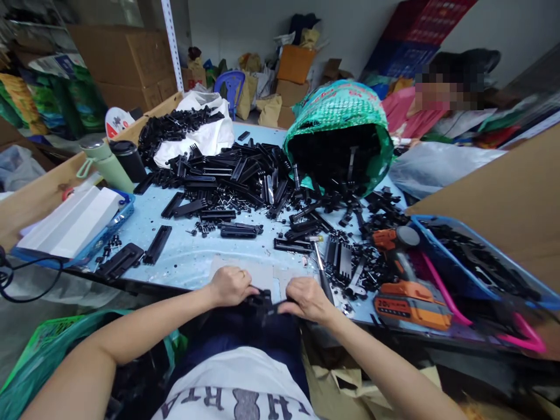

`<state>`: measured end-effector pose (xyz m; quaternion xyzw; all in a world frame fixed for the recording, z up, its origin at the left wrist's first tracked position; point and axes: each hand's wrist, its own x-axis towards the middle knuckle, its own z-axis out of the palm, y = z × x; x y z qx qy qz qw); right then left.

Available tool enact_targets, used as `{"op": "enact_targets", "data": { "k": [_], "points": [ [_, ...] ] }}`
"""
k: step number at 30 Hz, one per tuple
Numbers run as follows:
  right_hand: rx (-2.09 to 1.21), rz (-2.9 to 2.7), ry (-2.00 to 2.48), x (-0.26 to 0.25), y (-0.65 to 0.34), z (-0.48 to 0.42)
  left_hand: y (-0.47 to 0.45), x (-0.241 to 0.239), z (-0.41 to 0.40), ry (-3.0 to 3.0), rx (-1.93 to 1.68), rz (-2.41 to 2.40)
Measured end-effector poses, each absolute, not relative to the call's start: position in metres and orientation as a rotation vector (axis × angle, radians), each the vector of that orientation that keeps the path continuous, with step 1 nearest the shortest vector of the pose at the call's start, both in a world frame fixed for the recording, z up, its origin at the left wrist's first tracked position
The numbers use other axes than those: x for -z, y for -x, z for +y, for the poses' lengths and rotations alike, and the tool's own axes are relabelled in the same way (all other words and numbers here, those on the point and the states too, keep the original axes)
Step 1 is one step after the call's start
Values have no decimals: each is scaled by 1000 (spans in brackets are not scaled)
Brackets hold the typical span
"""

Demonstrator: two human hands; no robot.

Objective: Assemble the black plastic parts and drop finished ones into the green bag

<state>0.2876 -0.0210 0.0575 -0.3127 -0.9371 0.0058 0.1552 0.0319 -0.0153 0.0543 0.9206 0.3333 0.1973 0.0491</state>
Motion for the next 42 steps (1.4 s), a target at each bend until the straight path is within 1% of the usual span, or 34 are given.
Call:
{"op": "enact_targets", "data": {
  "k": [3, 6, 9, 11, 14, 16, 18, 20, 23, 26, 28, 30, 32, 34, 36, 40, 42],
  "points": [
    [-233, -2589, 832, -68, -276, -38, -29, -83, -55, -2473, -961, 748],
    [-279, -2518, 880, -65, -255, -48, -42, -104, -86, -2107, -1242, 621],
    [-288, -2480, 927, -57, -230, -39, -56, -103, -96, -1969, -1530, 678],
    [-287, -2451, 972, -53, -216, -21, -58, -88, -88, -2086, -1606, 741],
    [-281, -2406, 1049, -52, -211, 18, -50, -59, -52, -2447, -1459, 901],
    [-249, -2393, 1131, -54, -224, 46, -45, -43, -14, -2617, -1024, 1207],
    [-133, -2471, 1273, -56, -245, 71, -45, -35, 26, -2607, -563, 1442],
    [59, -2650, 1419, -58, -267, 89, -50, -34, 58, -2576, -363, 1577],
    [332, -2865, 1510, -57, -289, 102, -49, -41, 79, -2595, -493, 1689],
    [482, -2886, 1514, -55, -297, 104, -16, -48, 72, -2449, -655, 1956],
    [509, -2835, 1530, -58, -296, 102, 25, -51, 61, -2183, -617, 2310],
    [535, -2747, 1570, -64, -292, 102, 69, -53, 54, -1838, -470, 2687],
    [581, -2660, 1590, -71, -285, 105, 107, -53, 55, -1632, -344, 2849],
    [604, -2609, 1612, -77, -277, 110, 129, -53, 63, -1606, -290, 2845],
    [562, -2593, 1703, -81, -269, 115, 134, -53, 75, -1697, -280, 2727],
    [410, -2560, 1935, -85, -255, 111, 115, -51, 96, -1883, -230, 2413],
    [347, -2619, 1916, -84, -250, 102, 107, -50, 107, -1876, -286, 2440]
  ]
}}
